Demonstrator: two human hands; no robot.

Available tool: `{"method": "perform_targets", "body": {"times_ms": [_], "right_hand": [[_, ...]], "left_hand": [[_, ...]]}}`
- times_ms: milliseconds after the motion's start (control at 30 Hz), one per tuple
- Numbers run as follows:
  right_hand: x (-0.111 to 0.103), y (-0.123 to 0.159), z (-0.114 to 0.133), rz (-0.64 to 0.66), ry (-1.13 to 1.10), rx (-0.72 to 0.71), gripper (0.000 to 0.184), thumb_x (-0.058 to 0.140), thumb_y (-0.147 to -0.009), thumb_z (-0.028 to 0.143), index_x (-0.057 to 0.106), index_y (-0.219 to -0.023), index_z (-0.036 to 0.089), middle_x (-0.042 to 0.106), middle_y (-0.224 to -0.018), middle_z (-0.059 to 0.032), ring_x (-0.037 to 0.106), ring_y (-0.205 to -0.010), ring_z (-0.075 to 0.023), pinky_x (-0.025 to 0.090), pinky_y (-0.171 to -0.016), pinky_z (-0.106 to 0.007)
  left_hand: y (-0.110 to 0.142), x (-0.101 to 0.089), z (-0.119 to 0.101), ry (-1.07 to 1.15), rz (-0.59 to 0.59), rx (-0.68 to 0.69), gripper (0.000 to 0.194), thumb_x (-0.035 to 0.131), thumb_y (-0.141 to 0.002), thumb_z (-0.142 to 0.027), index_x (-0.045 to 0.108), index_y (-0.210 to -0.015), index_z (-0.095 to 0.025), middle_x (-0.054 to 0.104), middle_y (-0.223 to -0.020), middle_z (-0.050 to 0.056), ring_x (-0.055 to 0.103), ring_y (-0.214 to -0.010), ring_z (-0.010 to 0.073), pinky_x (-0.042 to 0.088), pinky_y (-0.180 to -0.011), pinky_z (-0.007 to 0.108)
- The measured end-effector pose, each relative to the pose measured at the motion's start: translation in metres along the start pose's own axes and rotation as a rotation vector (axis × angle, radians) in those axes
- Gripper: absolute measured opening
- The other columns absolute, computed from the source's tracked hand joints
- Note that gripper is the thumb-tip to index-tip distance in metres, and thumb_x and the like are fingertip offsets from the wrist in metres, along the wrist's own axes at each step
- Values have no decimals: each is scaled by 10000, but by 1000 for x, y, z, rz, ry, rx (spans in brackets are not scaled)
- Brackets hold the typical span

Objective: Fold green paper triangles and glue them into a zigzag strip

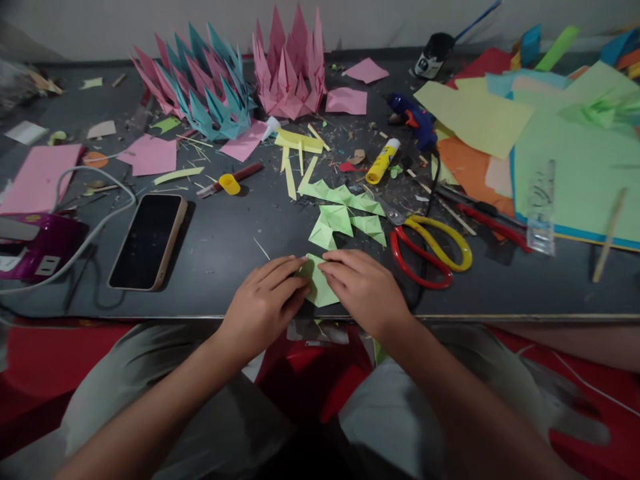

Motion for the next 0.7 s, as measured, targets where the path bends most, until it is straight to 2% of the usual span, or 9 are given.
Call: {"method": "perform_targets", "body": {"times_ms": [133, 267, 400, 533, 700], "right_hand": [[-2, 1, 0, 85, 16, -147, 207, 470, -852, 111, 659, -928, 149, 679, -951, -84, 622, -873, -182, 505, -796, -303], [-3, 0, -1, 101, 79, -227, 226, 450, -858, 109, 660, -933, 150, 676, -944, -95, 620, -850, -191, 511, -762, -319], [-1, 1, -2, 118, 95, -244, 235, 440, -859, 109, 651, -959, 135, 664, -964, -116, 610, -876, -208, 507, -757, -331], [-1, 1, -3, 126, 76, -236, 239, 432, -864, 113, 644, -963, 158, 659, -961, -99, 603, -884, -199, 501, -767, -326], [0, 0, -4, 152, 43, -250, 236, 425, -871, 127, 641, -968, 135, 651, -958, -107, 592, -882, -202, 501, -767, -335]], "left_hand": [[-1, -1, 0, -22, 18, -25, 146, 457, -892, -212, 587, -925, -154, 621, -1145, 50, 541, -1074, 198, 443, -858, 349], [-2, 0, 1, -42, 16, -23, 190, 460, -890, -221, 575, -1017, -139, 623, -1138, 58, 548, -1051, 201, 446, -837, 345], [-3, -1, 1, -62, 19, -8, 187, 454, -891, -222, 585, -994, -137, 627, -1124, 67, 550, -1044, 206, 446, -816, 340], [-4, -3, 0, -77, 32, 1, 179, 445, -895, -224, 595, -955, -147, 622, -1145, 67, 551, -1052, 210, 450, -794, 340], [-6, -3, 0, -86, 68, 11, 179, 443, -896, -227, 582, -983, -155, 600, -1196, 52, 527, -1113, 211, 448, -813, 350]]}}
Point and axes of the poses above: each hand's wrist, its own y-axis away from the middle knuckle, its own x-axis out of the palm, z = x × y, the point moved 2 cm from there along -y, towards the middle knuckle
